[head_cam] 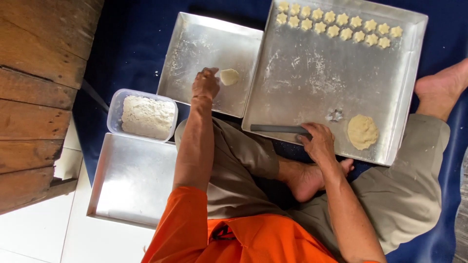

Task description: A person sits on the floor and uses a star-shaped mold to cut cookies from dough, arranging them onto a metal baking tray.

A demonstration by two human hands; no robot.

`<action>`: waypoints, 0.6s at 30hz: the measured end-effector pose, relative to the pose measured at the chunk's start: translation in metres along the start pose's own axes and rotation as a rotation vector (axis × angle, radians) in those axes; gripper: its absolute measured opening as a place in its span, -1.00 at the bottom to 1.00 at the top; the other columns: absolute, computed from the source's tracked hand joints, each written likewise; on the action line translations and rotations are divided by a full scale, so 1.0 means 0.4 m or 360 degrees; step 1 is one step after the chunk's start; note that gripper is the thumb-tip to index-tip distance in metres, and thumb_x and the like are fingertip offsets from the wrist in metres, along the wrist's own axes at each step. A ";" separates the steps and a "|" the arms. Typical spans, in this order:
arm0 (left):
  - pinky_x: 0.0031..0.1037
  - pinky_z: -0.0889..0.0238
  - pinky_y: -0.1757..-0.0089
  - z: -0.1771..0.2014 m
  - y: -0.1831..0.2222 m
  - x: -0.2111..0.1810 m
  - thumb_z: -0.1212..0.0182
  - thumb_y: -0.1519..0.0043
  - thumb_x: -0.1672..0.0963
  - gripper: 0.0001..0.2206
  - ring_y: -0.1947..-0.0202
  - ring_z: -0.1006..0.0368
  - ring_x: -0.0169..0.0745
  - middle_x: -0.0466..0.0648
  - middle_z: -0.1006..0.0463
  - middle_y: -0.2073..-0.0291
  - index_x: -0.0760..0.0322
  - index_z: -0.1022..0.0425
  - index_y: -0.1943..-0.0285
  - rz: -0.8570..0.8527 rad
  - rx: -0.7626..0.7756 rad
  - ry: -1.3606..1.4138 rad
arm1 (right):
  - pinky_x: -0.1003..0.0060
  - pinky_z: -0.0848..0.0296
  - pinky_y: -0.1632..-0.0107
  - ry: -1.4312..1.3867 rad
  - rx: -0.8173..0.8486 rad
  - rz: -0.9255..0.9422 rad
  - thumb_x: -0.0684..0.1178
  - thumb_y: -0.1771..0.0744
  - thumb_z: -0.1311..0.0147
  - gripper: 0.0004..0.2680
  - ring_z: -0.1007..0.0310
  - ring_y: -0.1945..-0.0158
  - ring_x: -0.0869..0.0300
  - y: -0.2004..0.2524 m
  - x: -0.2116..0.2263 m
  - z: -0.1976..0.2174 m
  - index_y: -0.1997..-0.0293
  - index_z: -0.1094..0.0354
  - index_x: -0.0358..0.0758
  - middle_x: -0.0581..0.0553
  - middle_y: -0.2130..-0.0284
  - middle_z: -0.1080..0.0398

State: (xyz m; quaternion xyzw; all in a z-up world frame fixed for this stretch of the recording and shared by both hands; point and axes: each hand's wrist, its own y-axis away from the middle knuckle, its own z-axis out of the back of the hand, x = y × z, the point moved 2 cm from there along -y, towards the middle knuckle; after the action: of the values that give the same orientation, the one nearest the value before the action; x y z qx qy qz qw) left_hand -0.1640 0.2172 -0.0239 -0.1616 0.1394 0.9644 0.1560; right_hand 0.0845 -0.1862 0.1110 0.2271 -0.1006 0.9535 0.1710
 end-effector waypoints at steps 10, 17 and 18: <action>-0.15 -0.48 0.02 0.035 0.004 -0.106 -0.31 -0.24 0.00 -0.80 -0.06 -0.45 0.06 -0.07 -0.47 0.09 -0.05 -0.61 0.00 -0.0157 -0.0047 -0.0184 | 0.03 -0.31 -0.15 0.0156 0.0089 -0.0195 0.08 -0.35 -0.23 -0.75 -0.42 -0.18 -0.06 0.006 -0.003 -0.020 -0.16 -0.49 0.17 -0.01 -0.02 -0.49; -0.09 -0.45 0.00 0.009 -0.016 -0.084 -0.20 -0.26 -0.08 -0.76 -0.08 -0.49 -0.01 -0.10 -0.55 0.06 -0.03 -0.52 0.06 0.0255 0.0067 -0.0141 | 0.01 -0.28 -0.20 0.0005 -0.0051 -0.0259 0.01 -0.32 -0.24 -0.76 -0.40 -0.18 -0.13 -0.012 -0.021 0.019 -0.10 -0.49 0.06 -0.11 -0.04 -0.45; -0.08 -0.43 -0.01 0.027 -0.007 -0.093 -0.19 -0.27 -0.09 -0.74 -0.09 -0.47 0.01 -0.08 -0.54 0.05 -0.01 -0.50 0.05 0.0255 0.0061 -0.0139 | -0.06 -0.31 -0.20 0.0001 -0.0214 -0.0218 -0.11 -0.33 -0.22 -0.78 -0.37 -0.17 -0.29 -0.017 -0.017 0.040 -0.09 -0.50 -0.12 -0.29 -0.06 -0.42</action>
State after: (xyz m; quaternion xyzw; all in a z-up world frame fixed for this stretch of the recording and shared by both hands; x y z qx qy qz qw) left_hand -0.1327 0.2138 -0.0014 -0.1048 0.1633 0.9771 0.0873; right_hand 0.0992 -0.1861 0.1228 0.2211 -0.1485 0.9307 0.2506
